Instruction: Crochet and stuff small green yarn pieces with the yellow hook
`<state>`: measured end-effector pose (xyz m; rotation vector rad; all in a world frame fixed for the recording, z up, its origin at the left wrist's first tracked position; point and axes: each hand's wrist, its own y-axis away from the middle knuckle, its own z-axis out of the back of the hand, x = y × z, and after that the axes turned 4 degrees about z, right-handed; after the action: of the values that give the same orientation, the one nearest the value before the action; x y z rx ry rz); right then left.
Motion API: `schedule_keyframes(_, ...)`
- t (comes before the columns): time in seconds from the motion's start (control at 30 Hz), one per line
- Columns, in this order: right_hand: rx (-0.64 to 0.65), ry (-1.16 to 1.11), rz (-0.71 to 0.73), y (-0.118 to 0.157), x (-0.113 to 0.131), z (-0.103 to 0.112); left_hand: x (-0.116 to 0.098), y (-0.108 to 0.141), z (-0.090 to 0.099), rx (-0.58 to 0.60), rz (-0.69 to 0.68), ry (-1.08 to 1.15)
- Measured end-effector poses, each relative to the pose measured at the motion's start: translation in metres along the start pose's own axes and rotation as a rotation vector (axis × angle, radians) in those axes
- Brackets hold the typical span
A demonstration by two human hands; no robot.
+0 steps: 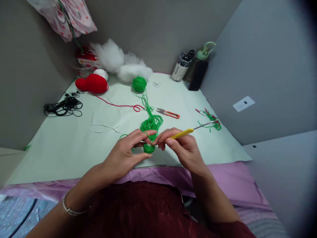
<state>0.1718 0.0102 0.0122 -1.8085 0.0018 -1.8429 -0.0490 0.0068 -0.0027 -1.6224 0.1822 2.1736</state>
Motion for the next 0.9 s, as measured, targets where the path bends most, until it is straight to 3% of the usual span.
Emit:
schedule_keyframes(0.37, -0.048, -0.081, -0.109, -0.006, -0.001, -0.006, 0.003, 0.000, 0.001, -0.006, -0.057, -0.103)
schedule_keyframes(0.57, -0.066, 0.090, -0.092, -0.003, 0.001, -0.010, 0.004, -0.001, 0.002, -0.015, -0.026, -0.110)
schedule_keyframes(0.7, 0.043, 0.168, -0.059, -0.003, 0.003, -0.005, 0.004, -0.001, 0.003, 0.023, -0.009, -0.078)
schedule_keyframes(0.8, 0.069, 0.275, 0.084, -0.001, -0.002, -0.007, 0.001, -0.002, 0.002, 0.008, 0.055, -0.020)
schedule_keyframes(0.9, 0.007, 0.525, 0.395, 0.007, -0.013, -0.014, -0.002, -0.003, -0.002, -0.082, 0.150, 0.099)
